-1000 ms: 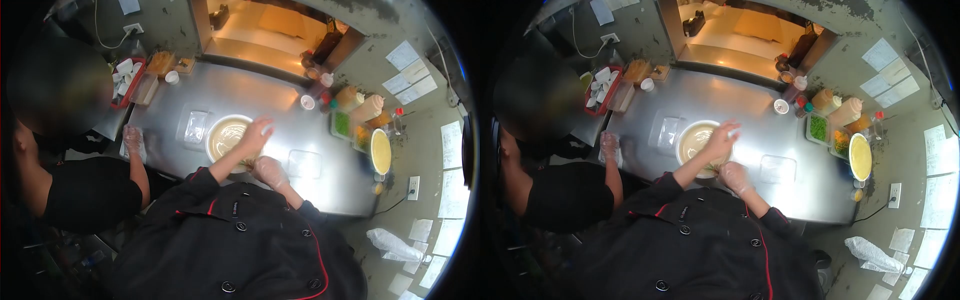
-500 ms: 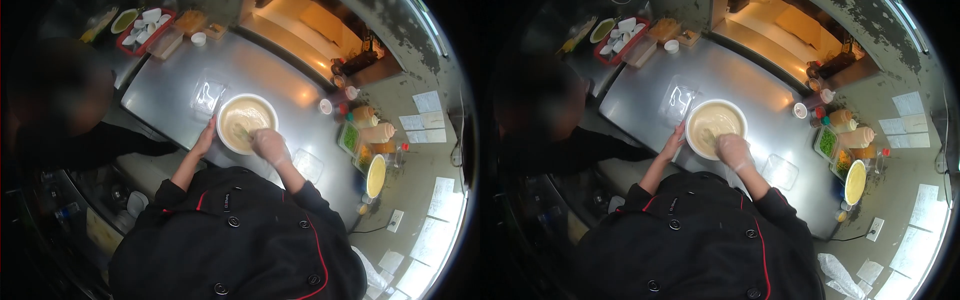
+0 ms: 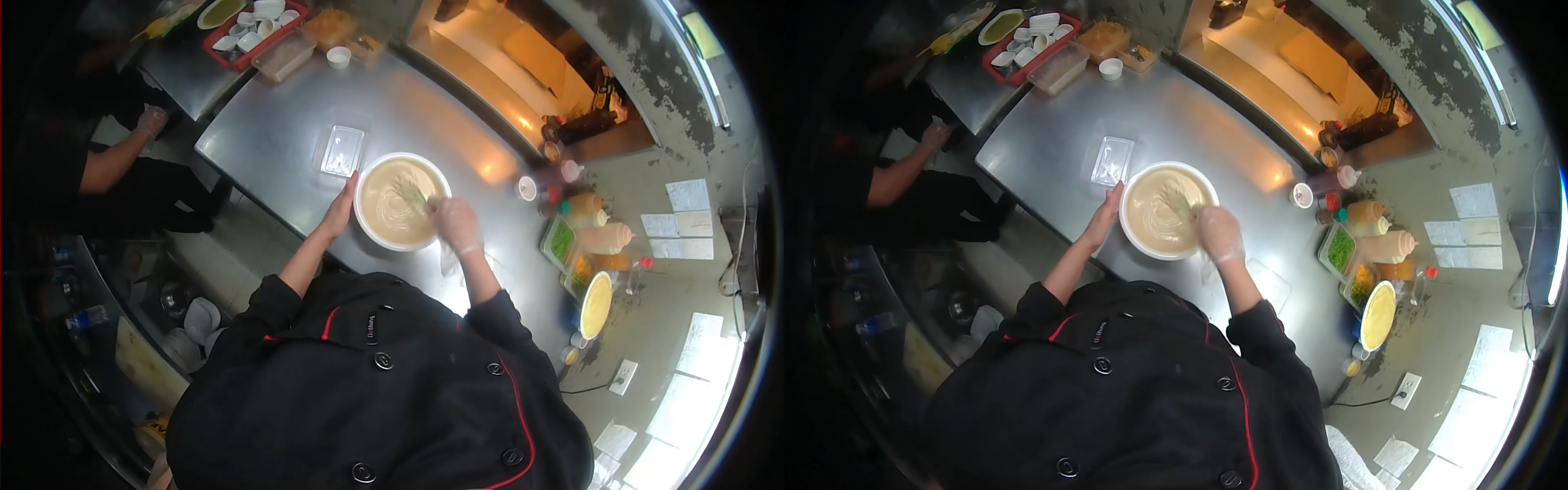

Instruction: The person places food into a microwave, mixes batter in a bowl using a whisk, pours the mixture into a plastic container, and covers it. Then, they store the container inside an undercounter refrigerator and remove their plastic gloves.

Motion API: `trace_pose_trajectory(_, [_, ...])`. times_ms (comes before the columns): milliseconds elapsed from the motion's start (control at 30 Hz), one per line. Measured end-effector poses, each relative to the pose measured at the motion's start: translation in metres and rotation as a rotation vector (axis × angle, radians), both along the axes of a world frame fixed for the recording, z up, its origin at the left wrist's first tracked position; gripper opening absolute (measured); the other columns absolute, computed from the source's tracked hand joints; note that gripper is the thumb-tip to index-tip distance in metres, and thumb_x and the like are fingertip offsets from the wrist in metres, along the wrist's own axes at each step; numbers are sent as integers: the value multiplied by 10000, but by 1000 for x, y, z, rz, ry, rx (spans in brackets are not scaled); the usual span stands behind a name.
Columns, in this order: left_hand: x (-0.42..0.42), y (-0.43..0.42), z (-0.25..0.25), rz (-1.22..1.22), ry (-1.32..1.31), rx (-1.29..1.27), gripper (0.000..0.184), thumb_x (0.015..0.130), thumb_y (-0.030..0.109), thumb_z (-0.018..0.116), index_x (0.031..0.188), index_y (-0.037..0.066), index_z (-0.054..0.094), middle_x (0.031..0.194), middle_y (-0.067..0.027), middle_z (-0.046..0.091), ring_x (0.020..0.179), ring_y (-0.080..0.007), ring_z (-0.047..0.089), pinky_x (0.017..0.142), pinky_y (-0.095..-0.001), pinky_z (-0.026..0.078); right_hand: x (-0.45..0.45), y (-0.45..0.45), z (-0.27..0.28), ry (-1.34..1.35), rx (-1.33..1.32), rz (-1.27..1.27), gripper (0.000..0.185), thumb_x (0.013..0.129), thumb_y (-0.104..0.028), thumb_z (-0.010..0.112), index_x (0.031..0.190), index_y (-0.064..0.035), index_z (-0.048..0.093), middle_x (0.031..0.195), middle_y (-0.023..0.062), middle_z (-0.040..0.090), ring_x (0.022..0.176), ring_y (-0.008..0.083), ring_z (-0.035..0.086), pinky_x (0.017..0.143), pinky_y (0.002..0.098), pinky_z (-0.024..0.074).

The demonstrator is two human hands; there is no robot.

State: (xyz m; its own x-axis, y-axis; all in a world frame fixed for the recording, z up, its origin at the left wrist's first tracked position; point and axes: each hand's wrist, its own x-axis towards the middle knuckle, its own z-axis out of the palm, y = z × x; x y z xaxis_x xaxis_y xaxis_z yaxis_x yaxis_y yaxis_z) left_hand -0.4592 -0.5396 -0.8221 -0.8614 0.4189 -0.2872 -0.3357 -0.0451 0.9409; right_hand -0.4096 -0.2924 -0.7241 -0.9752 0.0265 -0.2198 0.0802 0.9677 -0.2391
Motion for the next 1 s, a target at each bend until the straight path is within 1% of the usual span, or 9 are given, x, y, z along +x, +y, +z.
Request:
trace_pose_trajectory(100, [9,1,-2,168,-32,38,800,996,617,224,1512,5,217,1565,-153,263,1454,-260,233,1163,-391,213,12,0,29,-160,125,191,187,858,-230,562,871,-128,718,869,134,703,803,330,676,732,447,538])
trace_pose_trajectory(233, [15,0,-12,274,-89,110,761,1005,591,258,1489,4,285,1513,-166,368,1417,-264,330,1137,-410,268,-7,-9,63,-31,313,540,167,860,-168,561,800,-135,713,769,100,683,753,272,682,646,407,535])
trace_pose_trajectory(333, [14,2,-4,285,-60,133,749,1008,577,275,1480,-5,297,1498,-189,380,1396,-268,366,1131,-390,305,-43,-30,53,80,441,815,223,899,-239,552,739,-143,674,700,54,657,660,217,666,538,391,500])
trace_pose_trajectory(400, [11,1,-9,284,-30,129,743,1008,573,285,1475,-5,302,1470,-210,412,1370,-273,405,1121,-373,338,-81,-29,45,221,262,992,269,924,-321,540,747,-164,669,667,24,630,623,208,651,497,376,480])
trace_pose_trajectory(500, [6,-2,-13,264,1,104,738,1008,574,278,1479,6,301,1438,-213,454,1347,-279,436,1110,-371,354,-136,-25,28,328,359,1292,247,943,-364,516,846,-208,680,721,1,625,616,194,645,477,353,471])
trace_pose_trajectory(600, [8,-7,-5,264,0,109,740,1004,584,269,1485,23,295,1423,-196,480,1332,-288,454,1104,-368,362,-166,-20,30,344,421,1459,185,924,-331,538,1032,-273,677,777,-17,607,591,172,625,464,317,465])
trace_pose_trajectory(700, [11,-6,-9,267,2,144,763,994,608,263,1492,31,282,1429,-170,483,1339,-288,445,1101,-366,366,-174,-10,39,369,668,1504,506,866,-190,564,1329,-390,528,801,-32,561,601,116,605,483,269,488])
trace_pose_trajectory(900, [14,-5,-13,262,44,155,786,983,627,266,1496,31,264,1444,-163,468,1363,-276,414,1102,-376,366,-156,27,43,170,863,1266,483,901,-169,531,1358,-325,518,818,4,611,615,139,631,485,298,505])
trace_pose_trajectory(1000, [12,-5,-18,267,14,191,778,987,619,261,1495,30,265,1455,-161,455,1369,-269,406,1109,-390,360,-134,53,35,30,731,1086,476,926,-178,506,1376,-333,503,788,4,618,606,154,640,465,330,496])
